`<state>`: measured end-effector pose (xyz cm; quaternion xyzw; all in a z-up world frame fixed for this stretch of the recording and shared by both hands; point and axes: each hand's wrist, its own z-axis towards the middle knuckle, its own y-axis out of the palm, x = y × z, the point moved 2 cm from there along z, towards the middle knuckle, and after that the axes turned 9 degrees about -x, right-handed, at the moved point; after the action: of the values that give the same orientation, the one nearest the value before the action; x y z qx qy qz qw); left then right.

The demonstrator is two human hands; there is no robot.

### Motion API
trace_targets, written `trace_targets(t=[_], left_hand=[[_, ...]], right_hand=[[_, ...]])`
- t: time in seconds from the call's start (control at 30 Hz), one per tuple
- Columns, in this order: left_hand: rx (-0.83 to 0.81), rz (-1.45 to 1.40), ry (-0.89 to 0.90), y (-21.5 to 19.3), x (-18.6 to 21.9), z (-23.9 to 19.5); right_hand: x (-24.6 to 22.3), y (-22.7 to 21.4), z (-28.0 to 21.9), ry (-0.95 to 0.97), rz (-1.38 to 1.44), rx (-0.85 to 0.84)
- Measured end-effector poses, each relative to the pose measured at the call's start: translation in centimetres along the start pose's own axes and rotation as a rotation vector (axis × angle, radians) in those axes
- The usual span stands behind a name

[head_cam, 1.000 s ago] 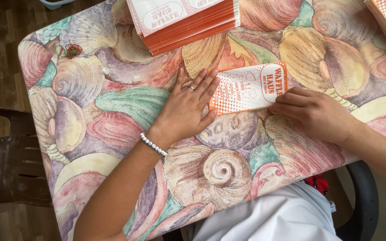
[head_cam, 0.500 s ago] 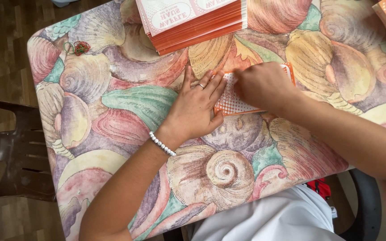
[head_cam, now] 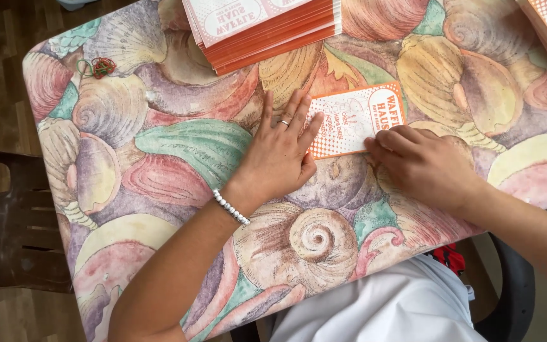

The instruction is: Folding flat paper bags along pre-scored lines and stacking them on a table.

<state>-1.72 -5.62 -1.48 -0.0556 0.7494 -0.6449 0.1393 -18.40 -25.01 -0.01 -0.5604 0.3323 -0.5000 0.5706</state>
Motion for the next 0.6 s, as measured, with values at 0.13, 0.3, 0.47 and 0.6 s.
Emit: trace_targets(t=[0.13,0.3,0.47,0.6], left_hand=[[-0.013,-0.107,0.008,-0.5,0.1,-0.1],[-0.174,-0.251,-0.009,-1.8,-0.7,-0.1],[-0.003,-0.293,-0.081,-2.0,0.5,0.7],[-0.039,-0.332,-0.127,-4.0,0.8,0.4]], right_hand=[[0.9,0.0,-0.7,-0.037,0.109,-0.002],[2.8,-1.0,1.7,-0.004,0.449,-0.054],[0.9,-0.4,8.6,0.094,0.292,-0.016],[2.1,2.8,9.9,0.201,0.207,-0.153]])
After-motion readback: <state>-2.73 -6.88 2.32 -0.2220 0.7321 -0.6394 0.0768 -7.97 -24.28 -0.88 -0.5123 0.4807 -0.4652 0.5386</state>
